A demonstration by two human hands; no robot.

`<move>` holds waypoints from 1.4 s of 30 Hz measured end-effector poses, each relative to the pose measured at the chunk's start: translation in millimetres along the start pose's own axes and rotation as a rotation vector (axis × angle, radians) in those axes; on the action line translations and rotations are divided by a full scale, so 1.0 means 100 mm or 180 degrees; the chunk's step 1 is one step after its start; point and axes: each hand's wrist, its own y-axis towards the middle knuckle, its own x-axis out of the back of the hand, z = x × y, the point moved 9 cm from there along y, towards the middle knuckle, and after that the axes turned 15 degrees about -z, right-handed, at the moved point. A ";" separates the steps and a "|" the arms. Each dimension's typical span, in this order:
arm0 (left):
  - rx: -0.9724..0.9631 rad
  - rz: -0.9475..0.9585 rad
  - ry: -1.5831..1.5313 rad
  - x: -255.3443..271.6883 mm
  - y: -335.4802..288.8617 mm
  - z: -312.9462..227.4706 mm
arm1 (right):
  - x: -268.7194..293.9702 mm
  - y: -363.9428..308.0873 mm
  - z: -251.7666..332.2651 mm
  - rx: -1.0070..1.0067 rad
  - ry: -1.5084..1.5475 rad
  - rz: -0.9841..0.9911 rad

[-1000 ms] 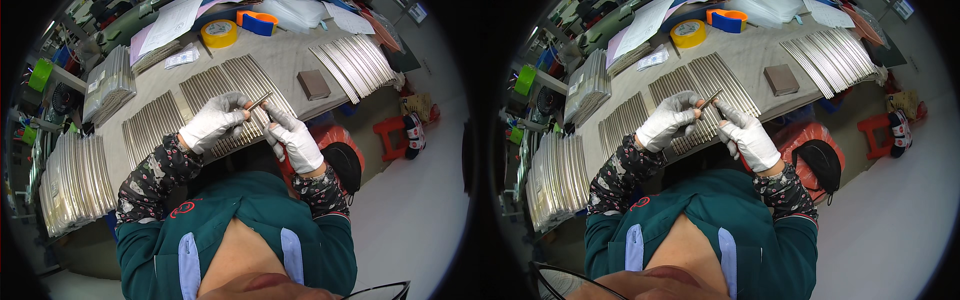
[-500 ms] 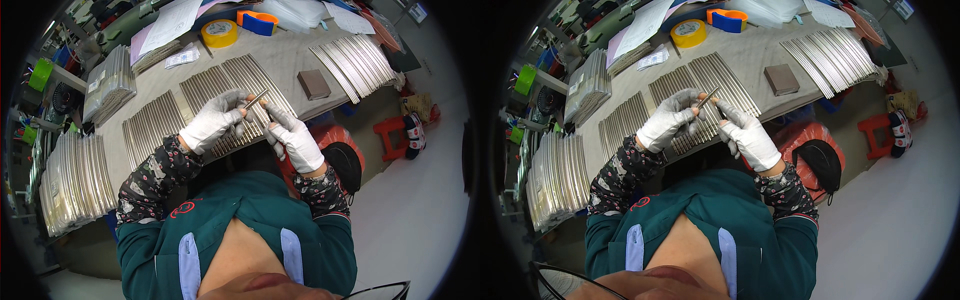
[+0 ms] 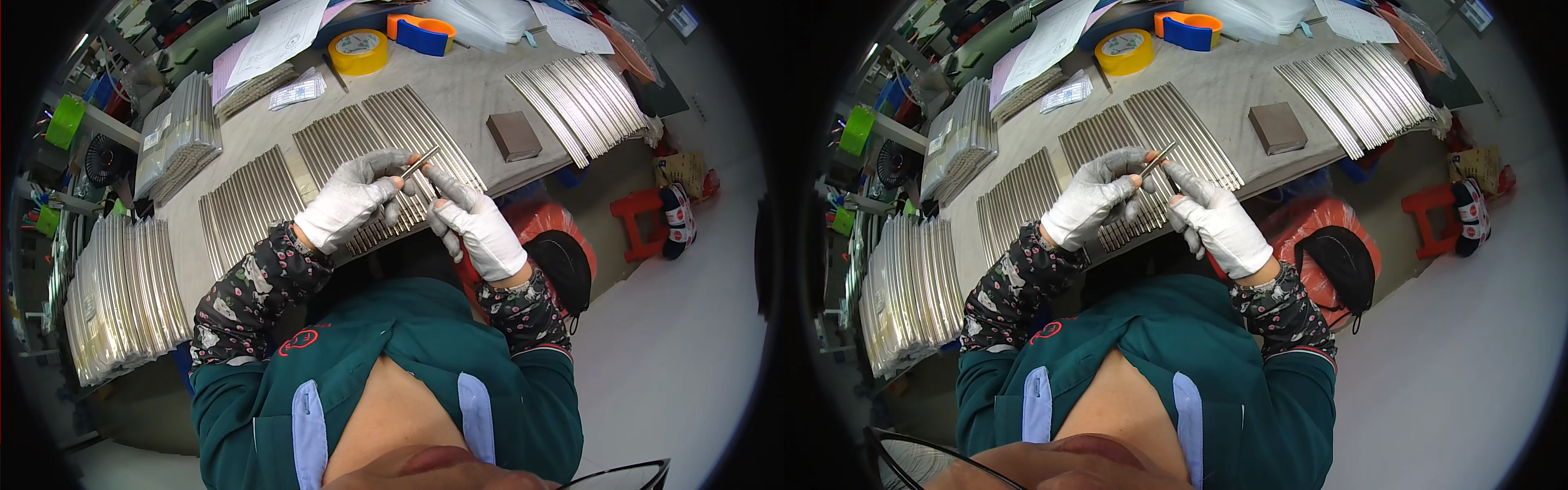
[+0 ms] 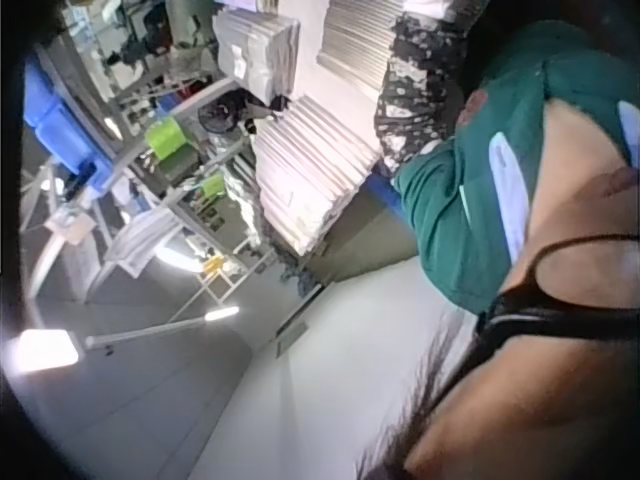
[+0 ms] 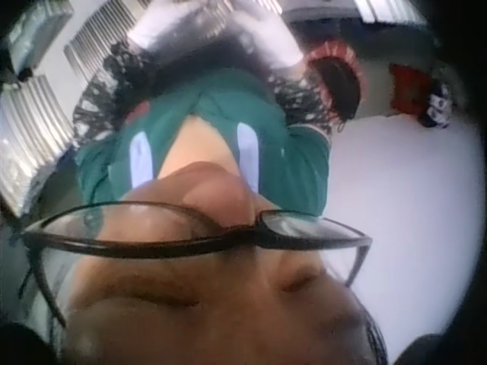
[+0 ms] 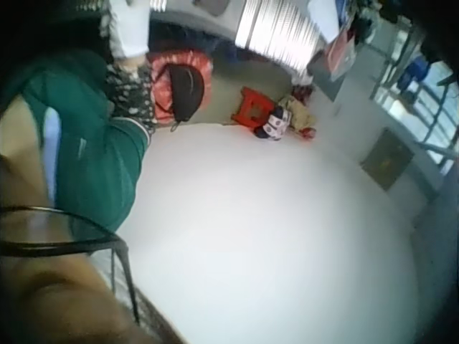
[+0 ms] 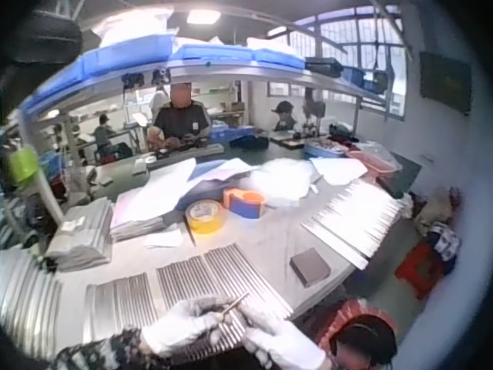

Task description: Counting and packing bundles of metal rods into plastic bags.

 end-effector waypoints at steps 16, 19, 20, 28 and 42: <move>-0.0287 -0.0150 0.0177 0.08 -0.22 0.20 | -0.09 -0.18 -0.26 -0.0026 0.0124 -0.0081; -0.0333 -0.0164 0.0237 0.08 -0.21 0.20 | -0.09 -0.17 -0.26 -0.0010 0.0128 -0.0096; -0.0334 -0.0176 0.0251 0.08 -0.21 0.20 | -0.08 -0.17 -0.26 0.0004 0.0105 -0.0113; -0.0301 -0.0161 0.0145 0.10 -0.21 0.22 | -0.09 -0.14 -0.28 0.0019 0.0139 -0.0153; -0.0085 -0.0111 0.0155 0.23 -0.20 0.20 | -0.13 -0.04 -0.32 0.0057 0.0066 -0.0258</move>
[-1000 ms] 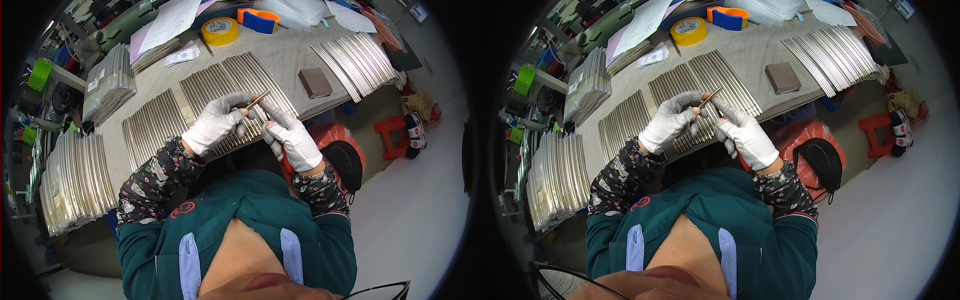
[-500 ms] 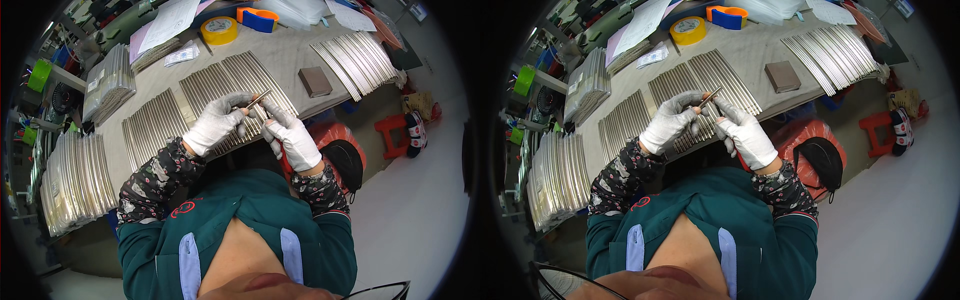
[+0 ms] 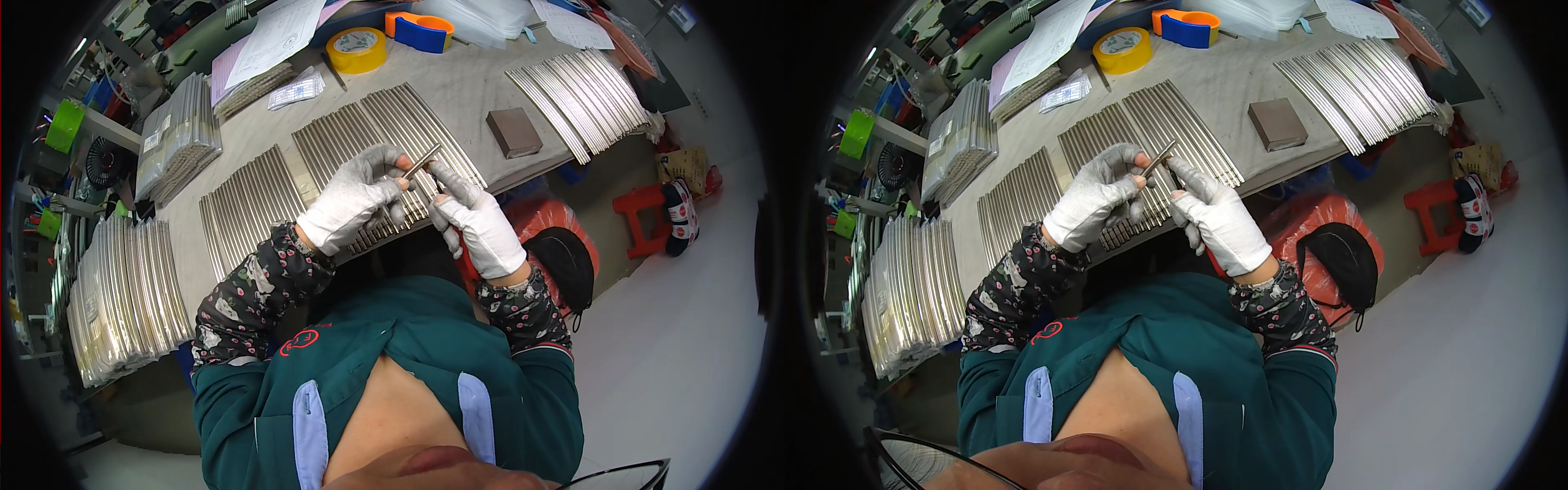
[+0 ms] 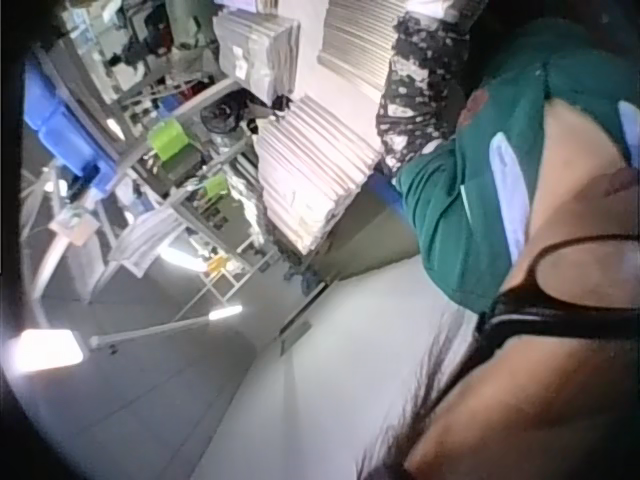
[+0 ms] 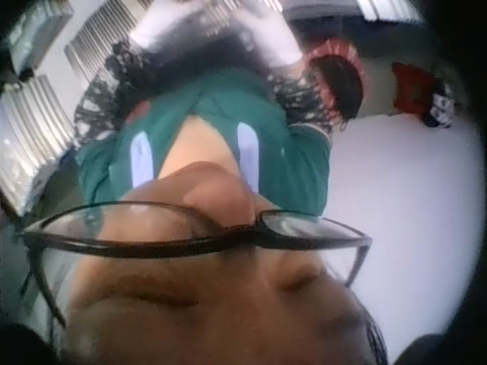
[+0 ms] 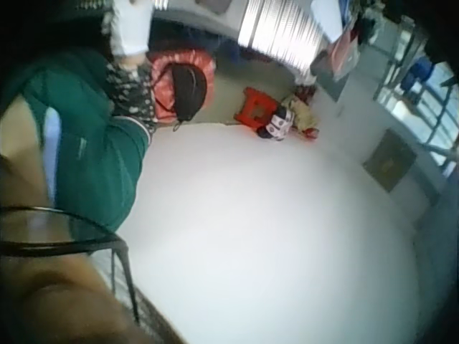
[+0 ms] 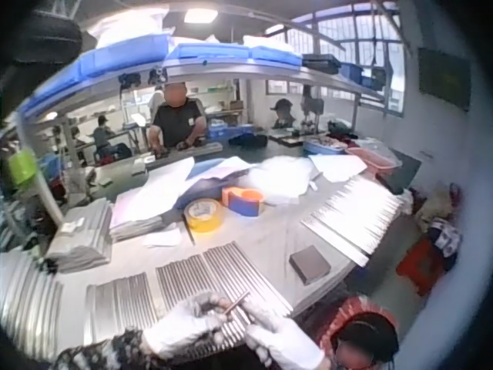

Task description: Counting and packing bundles of metal rods into plastic bags.

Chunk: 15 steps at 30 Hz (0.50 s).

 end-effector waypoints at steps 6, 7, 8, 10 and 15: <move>0.0174 -0.0002 -0.0126 0.11 0.02 0.06 | -0.05 0.03 -0.01 0.0014 -0.0072 -0.0049; 0.0178 0.0032 -0.0230 0.12 0.03 0.07 | -0.07 0.04 -0.01 0.0045 -0.0088 -0.0027; 0.0181 0.0067 -0.0333 0.12 0.03 0.07 | -0.08 0.04 0.00 0.0076 -0.0103 -0.0005; 0.0197 0.0045 -0.0295 0.14 0.03 0.07 | -0.10 0.04 0.01 0.0088 -0.0093 -0.0025; 0.0314 0.0261 -0.0416 0.05 -0.01 0.26 | 0.02 0.05 -0.14 0.0094 -0.0111 -0.0087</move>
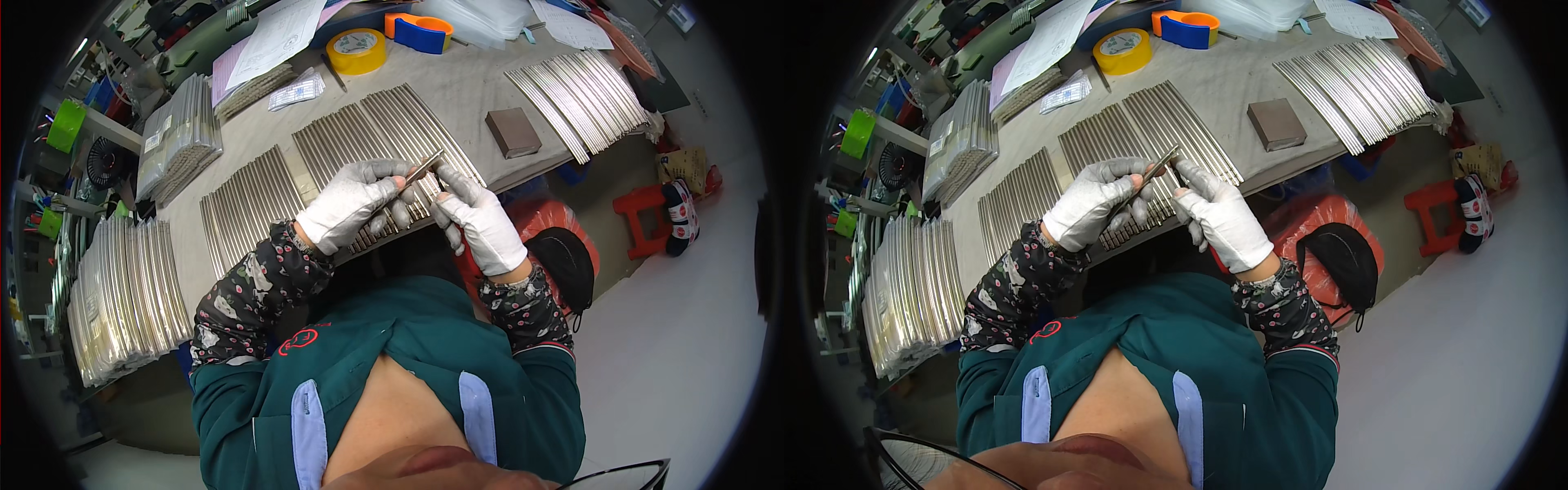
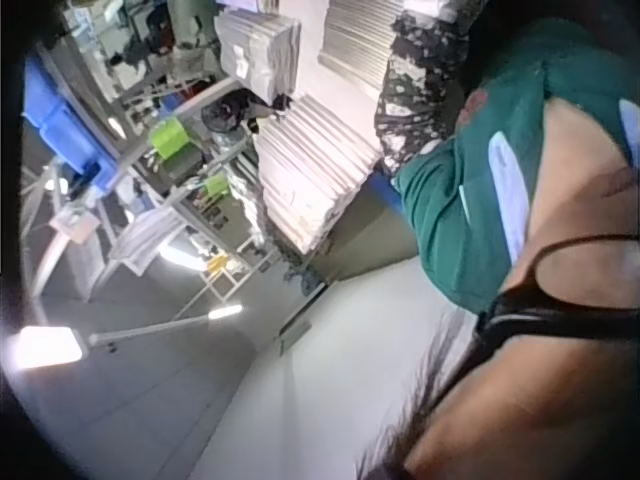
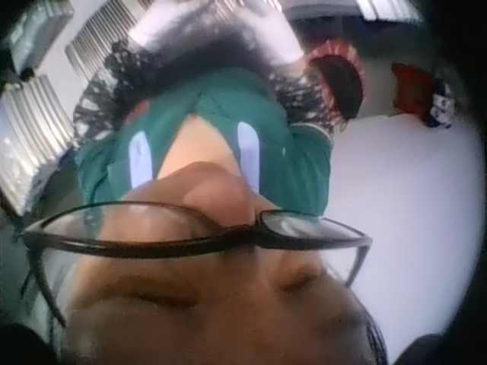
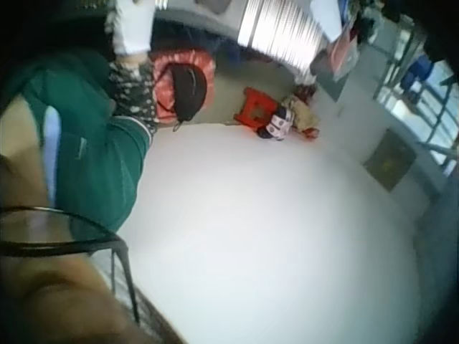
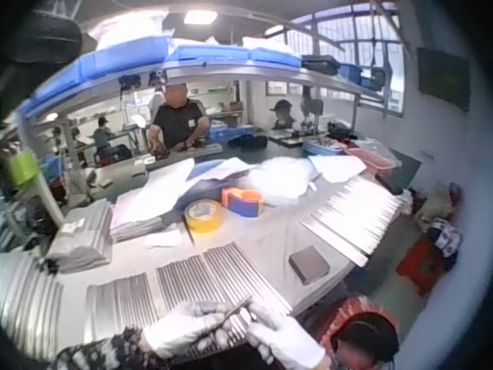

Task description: Counting and packing bundles of metal rods into plastic bags.

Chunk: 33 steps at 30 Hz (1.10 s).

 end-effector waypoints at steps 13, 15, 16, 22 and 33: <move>-0.0081 -0.0217 0.0423 -0.20 -0.02 -0.17 | 0.33 -0.23 0.21 0.0024 -0.0050 0.0079; -0.0061 -0.0360 0.0635 -0.19 0.00 -0.15 | 0.44 -0.30 0.21 -0.0017 -0.0080 0.0056; -0.0388 -0.0358 0.0728 -0.19 0.02 -0.19 | 0.49 -0.35 0.21 -0.0041 -0.0126 0.0023; -0.0787 -0.0350 0.1410 -0.42 -0.07 -0.37 | 0.72 -0.54 0.28 -0.0044 -0.0380 -0.0327; -0.2298 -0.0326 0.2598 -0.66 -0.38 -0.86 | 0.21 -0.78 0.48 -0.0201 0.0365 -0.0201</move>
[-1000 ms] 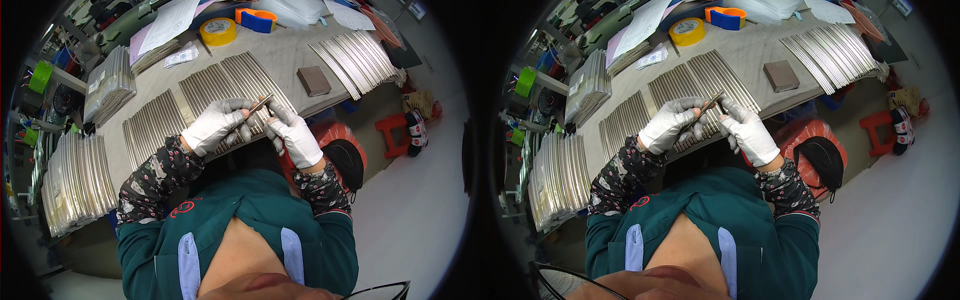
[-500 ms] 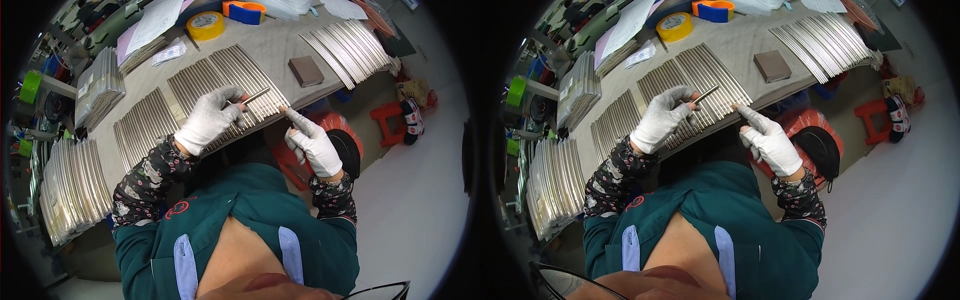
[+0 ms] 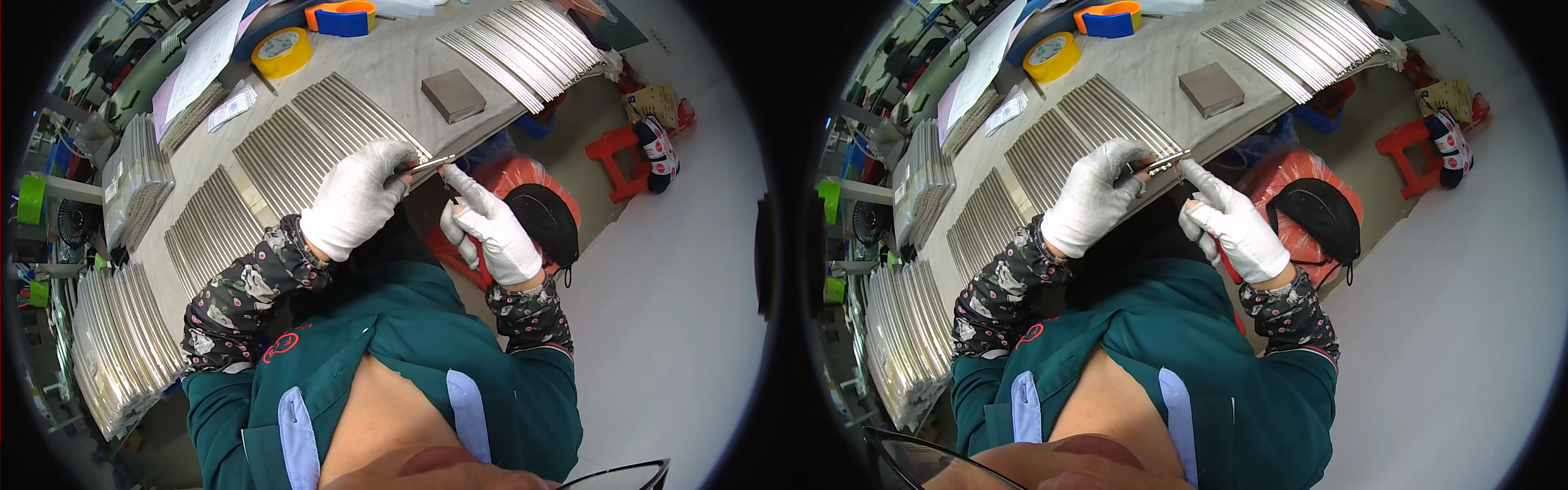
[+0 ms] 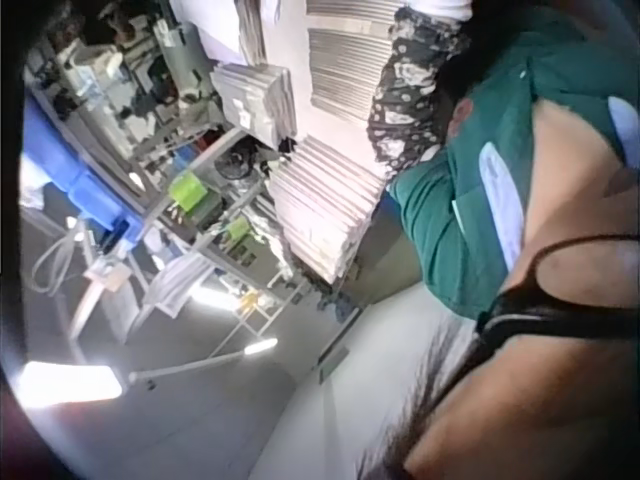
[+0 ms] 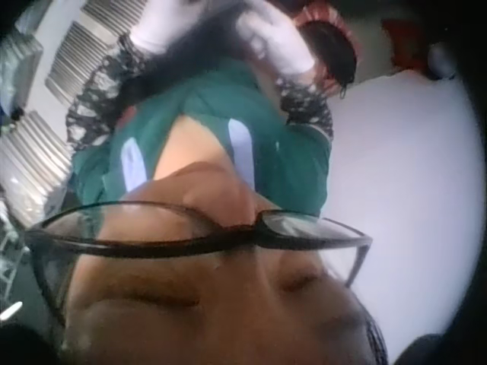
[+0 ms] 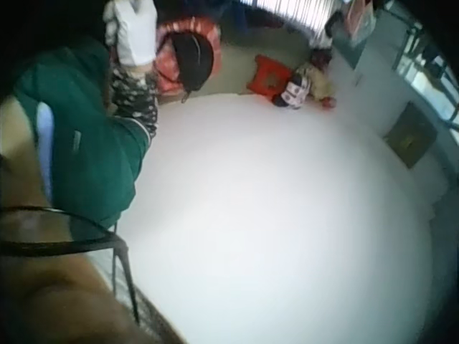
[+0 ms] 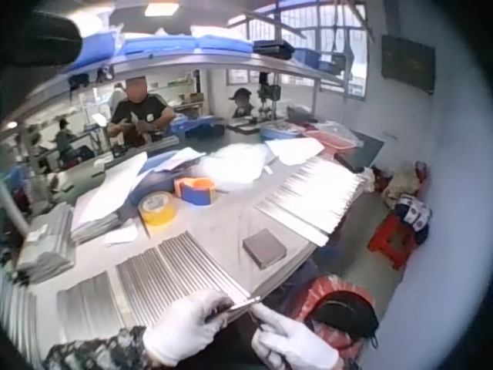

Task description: Counting and packing bundles of metal rods into plastic bags.

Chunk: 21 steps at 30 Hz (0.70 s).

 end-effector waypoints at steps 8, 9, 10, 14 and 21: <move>0.0158 -0.0105 -0.0347 -0.21 -0.16 0.32 | 0.04 0.14 -0.28 -0.0131 -0.0029 -0.0070; 0.0201 -0.0070 -0.0377 -0.24 -0.14 0.35 | 0.06 0.17 -0.28 -0.0115 -0.0022 -0.0077; 0.0244 -0.0042 -0.0408 -0.26 -0.12 0.38 | 0.07 0.20 -0.28 -0.0096 -0.0019 -0.0079; 0.0203 -0.0132 -0.0652 -0.29 -0.05 0.41 | 0.11 0.31 -0.26 -0.0034 0.0016 -0.0063; 0.1664 0.0756 -0.1827 -0.50 -0.07 0.47 | 0.21 0.34 -0.08 0.0348 -0.0342 0.0021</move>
